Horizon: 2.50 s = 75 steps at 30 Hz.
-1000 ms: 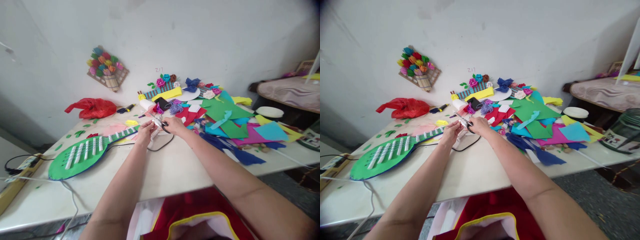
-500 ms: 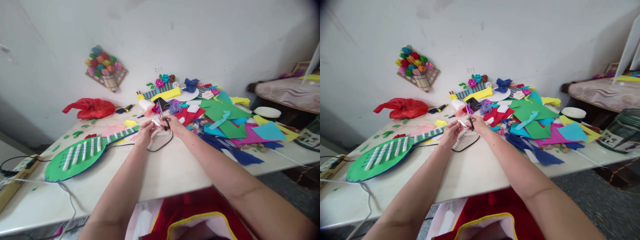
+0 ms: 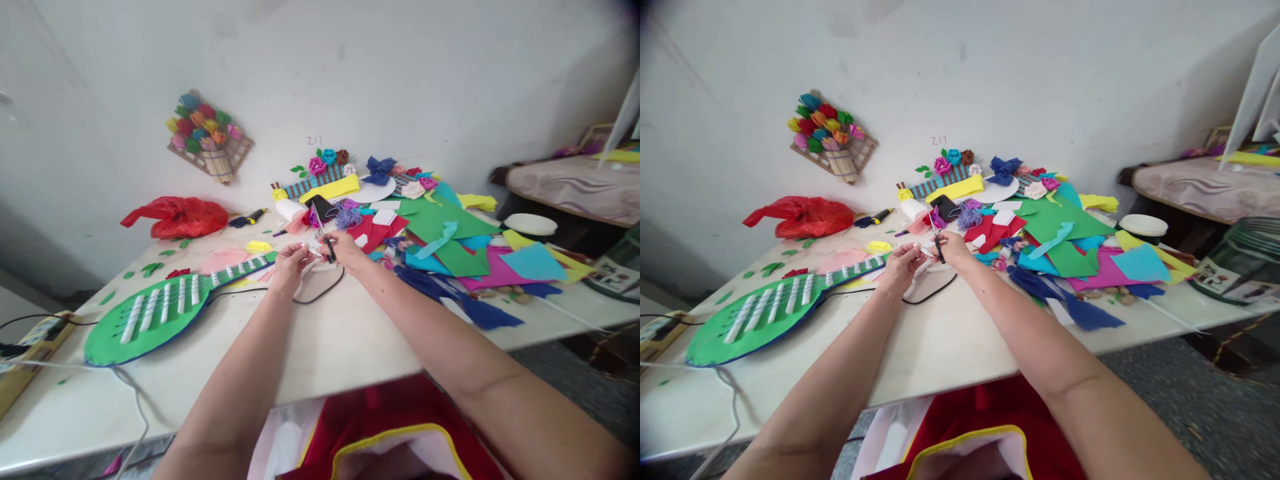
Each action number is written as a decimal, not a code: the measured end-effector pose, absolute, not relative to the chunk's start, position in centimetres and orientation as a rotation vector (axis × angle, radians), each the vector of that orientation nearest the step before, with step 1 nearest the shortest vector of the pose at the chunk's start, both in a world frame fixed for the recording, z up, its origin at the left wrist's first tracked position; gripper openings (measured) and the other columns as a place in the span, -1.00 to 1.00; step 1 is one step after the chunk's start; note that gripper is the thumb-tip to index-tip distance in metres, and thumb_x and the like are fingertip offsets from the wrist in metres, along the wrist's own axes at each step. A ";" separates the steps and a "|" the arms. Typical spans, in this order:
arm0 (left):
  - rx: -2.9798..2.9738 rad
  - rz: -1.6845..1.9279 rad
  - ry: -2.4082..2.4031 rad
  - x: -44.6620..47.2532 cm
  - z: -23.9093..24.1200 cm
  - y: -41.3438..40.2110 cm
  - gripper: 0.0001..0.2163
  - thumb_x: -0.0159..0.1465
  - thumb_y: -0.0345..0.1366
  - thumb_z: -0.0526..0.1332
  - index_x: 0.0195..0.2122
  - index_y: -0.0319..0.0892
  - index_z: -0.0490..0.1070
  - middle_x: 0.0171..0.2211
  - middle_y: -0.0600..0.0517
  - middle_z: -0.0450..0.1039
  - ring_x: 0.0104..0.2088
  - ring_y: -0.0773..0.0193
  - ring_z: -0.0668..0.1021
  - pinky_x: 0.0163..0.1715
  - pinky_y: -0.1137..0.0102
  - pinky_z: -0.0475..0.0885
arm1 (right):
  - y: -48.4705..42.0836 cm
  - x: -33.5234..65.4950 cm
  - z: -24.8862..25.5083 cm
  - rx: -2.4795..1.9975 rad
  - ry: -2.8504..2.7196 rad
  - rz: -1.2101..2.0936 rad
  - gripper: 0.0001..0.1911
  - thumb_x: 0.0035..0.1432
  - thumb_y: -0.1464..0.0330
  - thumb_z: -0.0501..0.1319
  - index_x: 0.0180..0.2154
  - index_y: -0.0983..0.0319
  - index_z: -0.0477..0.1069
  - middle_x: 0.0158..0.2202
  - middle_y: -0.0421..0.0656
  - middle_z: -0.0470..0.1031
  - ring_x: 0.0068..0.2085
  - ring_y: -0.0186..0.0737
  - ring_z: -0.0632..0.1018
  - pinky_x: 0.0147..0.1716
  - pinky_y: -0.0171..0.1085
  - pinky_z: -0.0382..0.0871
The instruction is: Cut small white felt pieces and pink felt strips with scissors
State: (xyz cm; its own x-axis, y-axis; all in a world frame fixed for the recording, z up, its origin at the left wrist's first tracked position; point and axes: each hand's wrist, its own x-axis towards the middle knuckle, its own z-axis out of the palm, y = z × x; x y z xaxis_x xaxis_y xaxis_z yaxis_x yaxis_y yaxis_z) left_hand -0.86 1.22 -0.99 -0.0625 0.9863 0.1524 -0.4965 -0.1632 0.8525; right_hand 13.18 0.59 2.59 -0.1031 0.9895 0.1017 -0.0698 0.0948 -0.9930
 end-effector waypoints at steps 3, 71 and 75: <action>0.922 1.573 0.750 -0.8 -1.1 1.3 -0.76 -0.15 -0.38 0.41 -0.48 -0.27 0.38 -0.61 0.08 0.43 -0.57 0.42 0.48 -0.47 0.49 0.44 | 0.6 13.2 2.5 -1.058 -1.267 1.242 -0.75 -0.24 0.47 0.32 -0.41 0.29 0.35 -0.68 -0.32 0.34 -0.66 -0.42 0.40 -0.72 -0.47 0.20; 0.825 1.724 0.631 -3.0 -0.2 1.4 -0.79 -0.05 -0.34 0.38 -0.48 -0.19 0.34 -0.58 0.14 0.38 -0.55 0.47 0.48 -0.44 0.53 0.45 | 0.6 15.8 3.5 -1.198 -2.333 0.367 -0.61 -0.18 0.11 0.31 -0.32 0.21 0.48 -0.53 -0.21 0.43 -0.50 -0.35 0.35 -0.52 -0.39 0.05; 0.828 1.734 0.631 -3.0 -0.2 1.4 -0.78 -0.06 -0.34 0.38 -0.46 -0.18 0.33 -0.55 0.15 0.41 -0.54 0.47 0.48 -0.42 0.52 0.45 | 0.3 15.7 3.7 -1.238 -2.336 0.297 -0.58 -0.18 0.07 0.29 -0.30 0.19 0.49 -0.50 -0.19 0.46 -0.48 -0.33 0.37 -0.53 -0.38 0.03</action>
State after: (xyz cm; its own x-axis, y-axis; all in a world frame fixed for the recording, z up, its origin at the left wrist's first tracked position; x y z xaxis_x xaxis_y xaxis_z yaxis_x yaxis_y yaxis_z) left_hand -2.96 1.36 -0.16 -0.1959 0.9548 0.2235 -0.5879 -0.2968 0.7525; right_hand 15.65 0.26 3.75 -0.4778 0.8225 0.3085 0.7193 0.5679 -0.4001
